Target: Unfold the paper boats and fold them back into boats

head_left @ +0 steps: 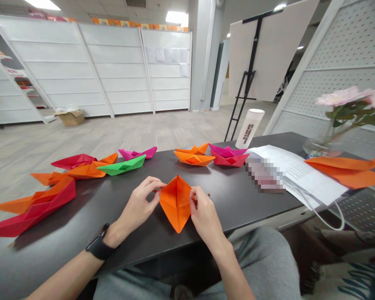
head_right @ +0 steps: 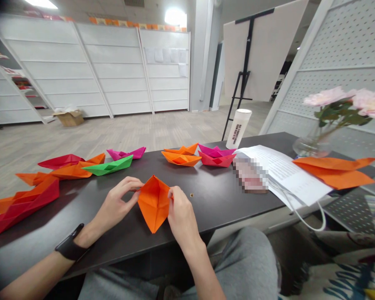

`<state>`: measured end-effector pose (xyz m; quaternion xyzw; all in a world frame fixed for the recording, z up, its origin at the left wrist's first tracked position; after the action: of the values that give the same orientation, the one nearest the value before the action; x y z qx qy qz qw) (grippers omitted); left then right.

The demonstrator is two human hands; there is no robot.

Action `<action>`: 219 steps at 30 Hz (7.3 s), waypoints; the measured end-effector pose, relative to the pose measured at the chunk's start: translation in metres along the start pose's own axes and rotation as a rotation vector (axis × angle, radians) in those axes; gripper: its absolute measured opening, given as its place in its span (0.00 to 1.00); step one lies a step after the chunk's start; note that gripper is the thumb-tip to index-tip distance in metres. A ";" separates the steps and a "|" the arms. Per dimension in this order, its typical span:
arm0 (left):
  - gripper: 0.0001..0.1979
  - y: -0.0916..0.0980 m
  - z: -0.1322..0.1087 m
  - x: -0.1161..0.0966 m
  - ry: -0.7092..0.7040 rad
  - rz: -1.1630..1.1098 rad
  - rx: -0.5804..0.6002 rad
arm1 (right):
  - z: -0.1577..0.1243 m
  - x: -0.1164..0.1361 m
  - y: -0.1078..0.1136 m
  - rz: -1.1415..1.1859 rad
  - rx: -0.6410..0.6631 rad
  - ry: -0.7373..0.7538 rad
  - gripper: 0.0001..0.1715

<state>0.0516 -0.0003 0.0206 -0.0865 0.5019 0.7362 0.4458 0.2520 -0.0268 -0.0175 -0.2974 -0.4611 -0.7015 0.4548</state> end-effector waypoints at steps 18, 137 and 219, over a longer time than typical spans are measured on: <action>0.13 -0.025 -0.009 -0.006 0.197 -0.292 0.303 | -0.001 0.007 -0.012 -0.023 -0.133 -0.125 0.06; 0.22 -0.011 -0.007 0.026 0.025 -0.110 0.301 | 0.003 -0.011 0.018 -0.151 0.127 0.035 0.12; 0.06 0.006 -0.010 0.012 -0.298 0.201 0.548 | 0.002 -0.006 0.019 -0.191 0.284 0.210 0.21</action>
<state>0.0369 -0.0021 0.0133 0.1953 0.6168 0.6185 0.4460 0.2722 -0.0260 -0.0149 -0.1106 -0.5313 -0.6966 0.4693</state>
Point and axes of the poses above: each hand's wrist, its own z-axis towards the middle knuckle, its own y-axis out of the back of the hand, x = y × z, the point moved 3 cm from there along z, towards the middle knuckle, and after that the axes turned 6 degrees about z, right-handed, at the moved point
